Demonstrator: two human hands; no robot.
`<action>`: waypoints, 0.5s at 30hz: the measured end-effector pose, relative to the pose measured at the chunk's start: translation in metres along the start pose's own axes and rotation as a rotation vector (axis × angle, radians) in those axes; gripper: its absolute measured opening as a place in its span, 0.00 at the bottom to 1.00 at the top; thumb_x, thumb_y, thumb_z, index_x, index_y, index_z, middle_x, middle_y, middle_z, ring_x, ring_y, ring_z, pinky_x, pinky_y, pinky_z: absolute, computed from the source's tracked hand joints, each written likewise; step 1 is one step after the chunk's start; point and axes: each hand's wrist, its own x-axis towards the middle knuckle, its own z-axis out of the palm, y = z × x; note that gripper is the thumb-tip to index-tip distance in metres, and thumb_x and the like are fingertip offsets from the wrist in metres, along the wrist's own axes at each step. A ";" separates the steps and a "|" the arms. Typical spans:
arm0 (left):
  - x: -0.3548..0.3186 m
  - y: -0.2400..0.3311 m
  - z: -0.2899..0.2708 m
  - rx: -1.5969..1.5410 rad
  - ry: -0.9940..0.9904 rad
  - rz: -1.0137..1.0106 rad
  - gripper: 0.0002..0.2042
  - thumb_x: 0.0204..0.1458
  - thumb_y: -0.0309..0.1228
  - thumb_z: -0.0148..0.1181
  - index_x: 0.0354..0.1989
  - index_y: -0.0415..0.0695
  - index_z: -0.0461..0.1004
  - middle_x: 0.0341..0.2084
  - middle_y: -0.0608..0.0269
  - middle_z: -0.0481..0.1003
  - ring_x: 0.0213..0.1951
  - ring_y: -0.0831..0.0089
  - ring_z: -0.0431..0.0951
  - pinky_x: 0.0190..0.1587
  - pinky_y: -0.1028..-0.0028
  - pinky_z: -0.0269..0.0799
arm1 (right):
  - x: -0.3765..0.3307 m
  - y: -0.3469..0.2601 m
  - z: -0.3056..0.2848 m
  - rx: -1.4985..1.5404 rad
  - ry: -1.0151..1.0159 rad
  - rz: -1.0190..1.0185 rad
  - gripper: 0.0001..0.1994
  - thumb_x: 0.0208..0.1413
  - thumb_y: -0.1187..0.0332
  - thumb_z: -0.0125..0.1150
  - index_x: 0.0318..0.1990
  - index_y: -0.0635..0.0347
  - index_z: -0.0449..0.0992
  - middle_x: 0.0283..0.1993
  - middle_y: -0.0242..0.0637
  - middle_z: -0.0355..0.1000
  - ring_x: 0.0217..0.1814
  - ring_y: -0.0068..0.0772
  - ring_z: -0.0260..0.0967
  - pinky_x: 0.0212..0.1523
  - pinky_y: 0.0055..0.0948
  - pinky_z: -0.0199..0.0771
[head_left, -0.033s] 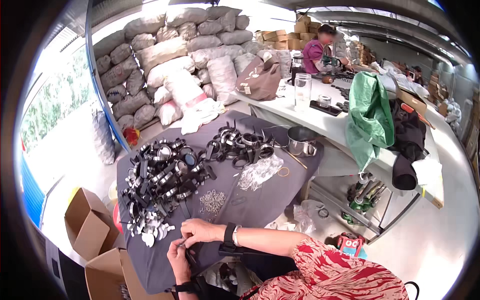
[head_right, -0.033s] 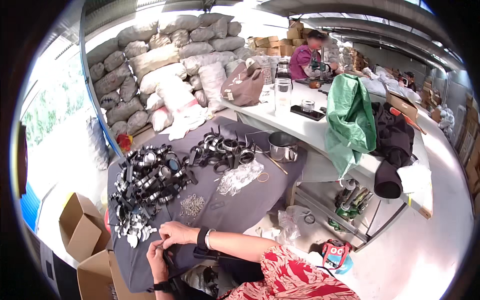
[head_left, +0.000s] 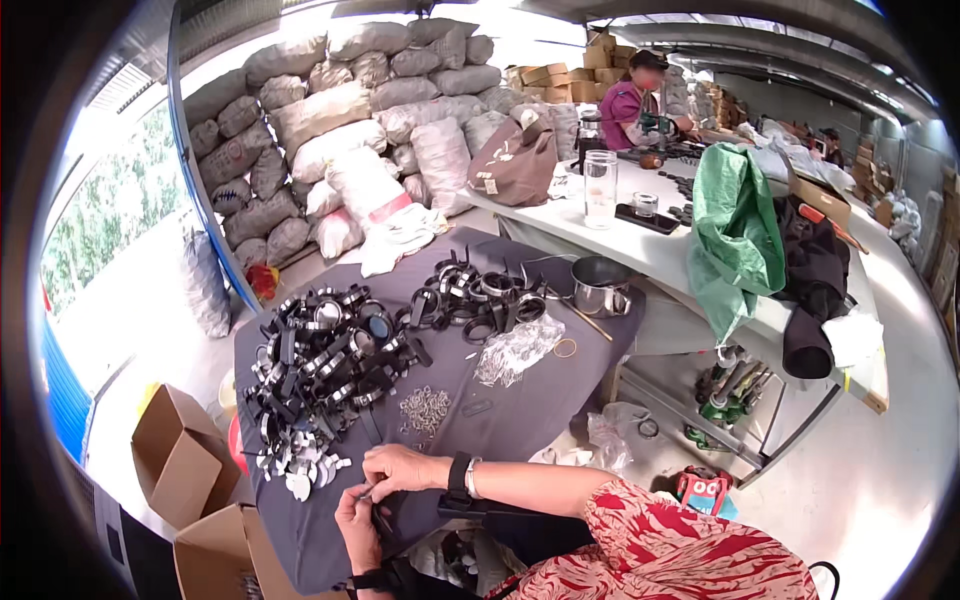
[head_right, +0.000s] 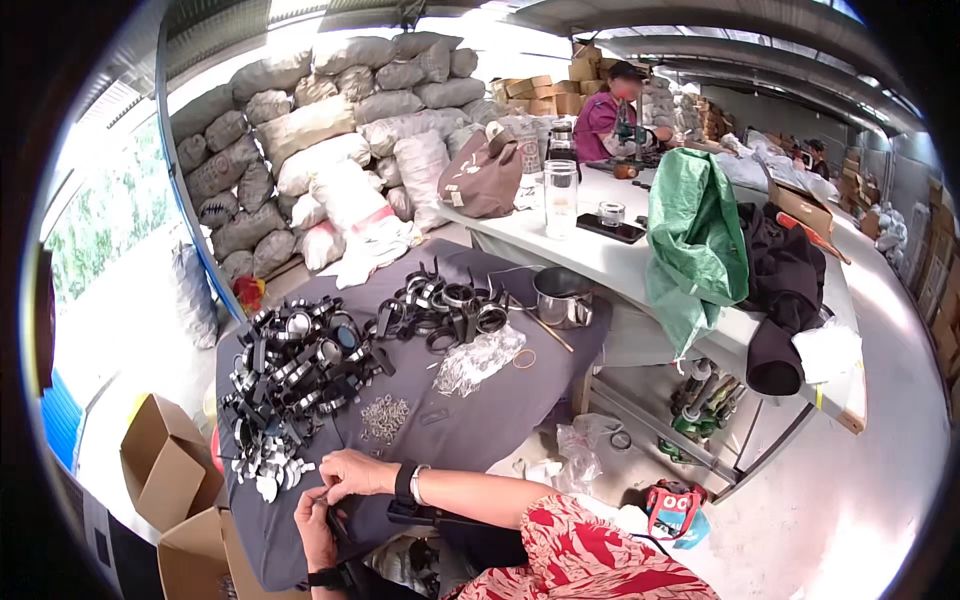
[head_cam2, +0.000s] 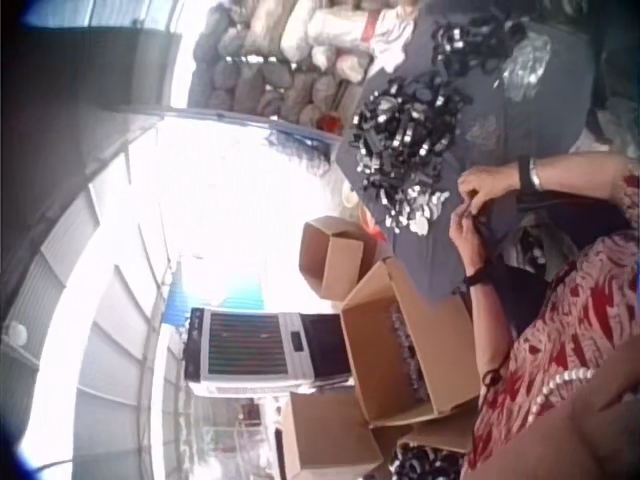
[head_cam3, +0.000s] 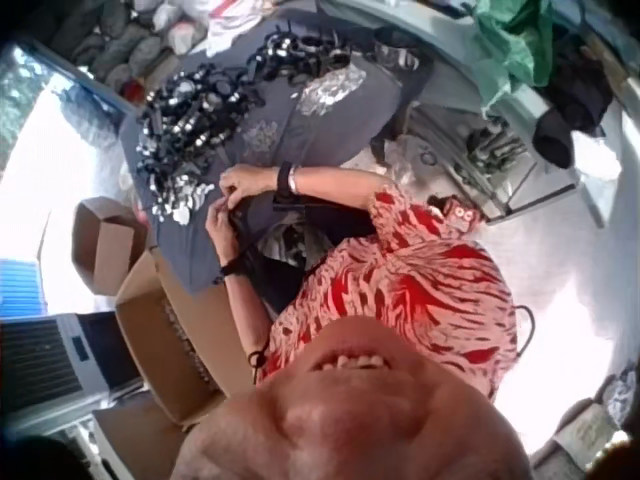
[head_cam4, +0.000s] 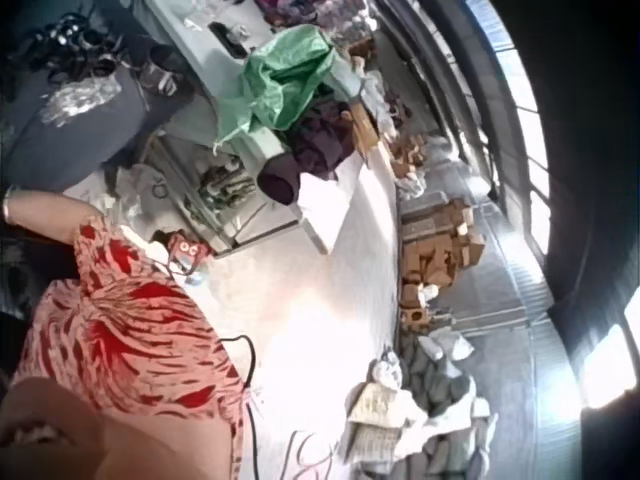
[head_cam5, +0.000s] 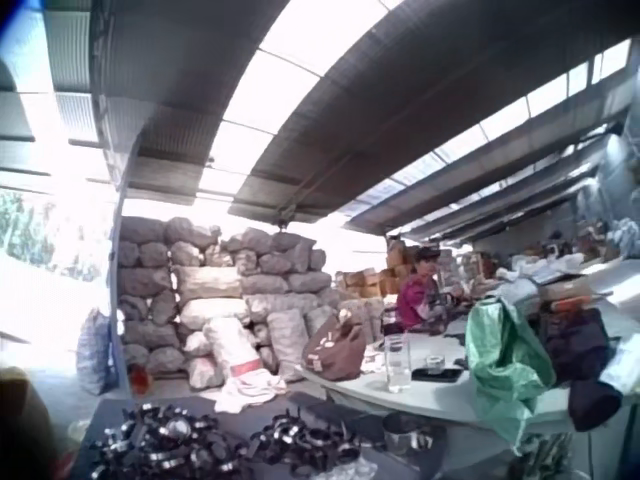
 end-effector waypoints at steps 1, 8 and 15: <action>0.003 0.004 0.002 0.001 -0.018 0.009 0.06 0.56 0.23 0.47 0.36 0.39 0.73 0.23 0.63 0.75 0.19 0.81 0.71 0.16 0.85 0.61 | -0.002 -0.003 0.000 -0.028 0.018 0.007 0.15 0.37 0.63 0.71 0.22 0.59 0.68 0.25 0.36 0.65 0.31 0.39 0.64 0.31 0.37 0.61; 0.002 0.038 0.007 0.083 0.035 -0.223 0.13 0.55 0.21 0.46 0.49 0.33 0.68 0.29 0.55 0.76 0.23 0.73 0.76 0.17 0.77 0.73 | 0.002 0.003 0.010 -0.025 0.090 0.030 0.14 0.38 0.61 0.68 0.22 0.58 0.68 0.25 0.37 0.65 0.30 0.41 0.64 0.29 0.37 0.61; 0.015 0.034 0.008 -0.022 0.034 -0.270 0.13 0.56 0.23 0.49 0.50 0.35 0.67 0.30 0.56 0.75 0.22 0.72 0.77 0.15 0.79 0.70 | -0.009 -0.010 -0.010 -0.263 0.105 0.062 0.13 0.43 0.59 0.67 0.25 0.57 0.72 0.28 0.37 0.67 0.33 0.43 0.67 0.34 0.38 0.64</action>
